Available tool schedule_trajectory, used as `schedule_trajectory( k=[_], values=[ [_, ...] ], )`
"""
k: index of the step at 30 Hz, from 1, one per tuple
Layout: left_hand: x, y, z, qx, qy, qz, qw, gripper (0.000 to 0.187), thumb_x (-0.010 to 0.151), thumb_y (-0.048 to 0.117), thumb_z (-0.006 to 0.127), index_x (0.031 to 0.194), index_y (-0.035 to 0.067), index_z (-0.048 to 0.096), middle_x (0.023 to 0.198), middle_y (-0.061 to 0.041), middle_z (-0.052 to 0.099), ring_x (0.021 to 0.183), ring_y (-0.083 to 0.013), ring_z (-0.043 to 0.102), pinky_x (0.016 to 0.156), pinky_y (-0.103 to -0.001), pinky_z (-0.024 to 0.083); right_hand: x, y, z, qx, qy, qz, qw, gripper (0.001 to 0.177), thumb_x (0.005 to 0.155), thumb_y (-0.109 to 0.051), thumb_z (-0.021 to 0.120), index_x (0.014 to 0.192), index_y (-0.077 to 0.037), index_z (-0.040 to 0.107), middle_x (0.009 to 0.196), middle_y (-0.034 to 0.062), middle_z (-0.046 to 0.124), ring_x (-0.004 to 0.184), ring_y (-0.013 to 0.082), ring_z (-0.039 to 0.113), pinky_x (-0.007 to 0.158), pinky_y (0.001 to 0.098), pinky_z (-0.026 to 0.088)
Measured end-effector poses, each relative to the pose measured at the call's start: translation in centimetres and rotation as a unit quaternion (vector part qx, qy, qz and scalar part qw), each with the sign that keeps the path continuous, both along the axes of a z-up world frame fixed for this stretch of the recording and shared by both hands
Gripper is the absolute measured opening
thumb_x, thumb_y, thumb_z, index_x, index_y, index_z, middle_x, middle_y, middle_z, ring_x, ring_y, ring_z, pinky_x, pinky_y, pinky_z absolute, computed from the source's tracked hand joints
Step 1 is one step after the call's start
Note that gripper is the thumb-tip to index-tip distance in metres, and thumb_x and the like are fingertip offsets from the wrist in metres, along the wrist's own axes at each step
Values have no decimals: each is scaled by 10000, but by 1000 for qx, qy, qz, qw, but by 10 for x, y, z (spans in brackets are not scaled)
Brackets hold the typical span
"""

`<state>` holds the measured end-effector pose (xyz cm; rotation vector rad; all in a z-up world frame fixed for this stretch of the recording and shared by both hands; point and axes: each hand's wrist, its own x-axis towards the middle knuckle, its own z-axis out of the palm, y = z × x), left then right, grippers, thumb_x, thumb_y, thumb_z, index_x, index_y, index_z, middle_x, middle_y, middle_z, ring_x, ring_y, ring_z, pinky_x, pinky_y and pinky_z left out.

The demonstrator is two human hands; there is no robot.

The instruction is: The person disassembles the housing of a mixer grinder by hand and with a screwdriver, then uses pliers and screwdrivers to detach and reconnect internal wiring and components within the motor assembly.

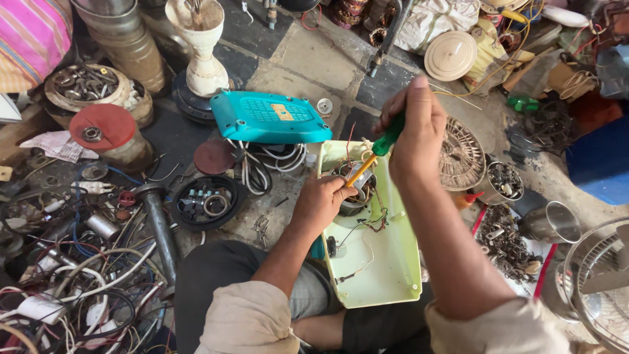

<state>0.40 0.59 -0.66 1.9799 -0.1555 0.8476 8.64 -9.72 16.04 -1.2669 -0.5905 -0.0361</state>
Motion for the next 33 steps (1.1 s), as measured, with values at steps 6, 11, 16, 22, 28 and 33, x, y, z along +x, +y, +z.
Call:
schedule_trajectory(
  k=[6, 11, 16, 22, 28, 33],
  values=[
    [-1, 2, 1, -23, 22, -10, 999, 204, 832, 226, 814, 809, 49, 715, 777, -140, 707, 733, -362, 660, 685, -456, 504, -4, 0, -3, 92, 60, 136, 985, 477, 1113, -468, 451, 856, -67, 465, 647, 57, 403, 571, 191, 369, 541, 341, 356],
    [0, 3, 9, -44, 53, -23, 997, 215, 839, 231, 814, 851, 38, 719, 809, -149, 709, 753, -358, 679, 672, -449, 511, 12, -7, 7, 30, 115, 156, 981, 484, 1148, -444, 461, 843, -70, 483, 626, 69, 434, 550, 202, 431, 587, 371, 411],
    [-3, 6, 19, 24, 96, -57, 993, 199, 862, 209, 792, 929, 29, 740, 888, -164, 735, 862, -383, 683, 774, -467, 520, 13, -14, 1, 38, 53, 85, 994, 507, 1102, -502, 435, 905, -50, 554, 676, 65, 461, 586, 203, 464, 574, 362, 435],
    [3, 4, 36, 51, 105, -105, 988, 209, 965, 194, 728, 1104, 39, 755, 1016, -190, 734, 937, -375, 696, 793, -438, 543, -1, -23, -1, 39, 81, 211, 973, 571, 1124, -512, 469, 840, -30, 586, 640, 74, 492, 522, 172, 453, 524, 305, 383],
    [-1, -8, 45, 30, 128, -35, 991, 256, 836, 273, 816, 956, 54, 759, 819, -133, 764, 680, -271, 749, 606, -366, 552, -9, -12, 4, 2, -6, 175, 985, 609, 1130, -518, 395, 952, 11, 638, 800, 71, 570, 686, 153, 535, 660, 294, 461],
    [0, -17, 41, 41, 53, -23, 997, 206, 928, 170, 771, 1061, 22, 718, 914, -141, 748, 790, -292, 735, 650, -359, 548, -7, -9, -1, -11, -61, 32, 998, 575, 1126, -509, 416, 915, -11, 613, 699, 49, 533, 623, 139, 503, 596, 293, 422]
  ],
)
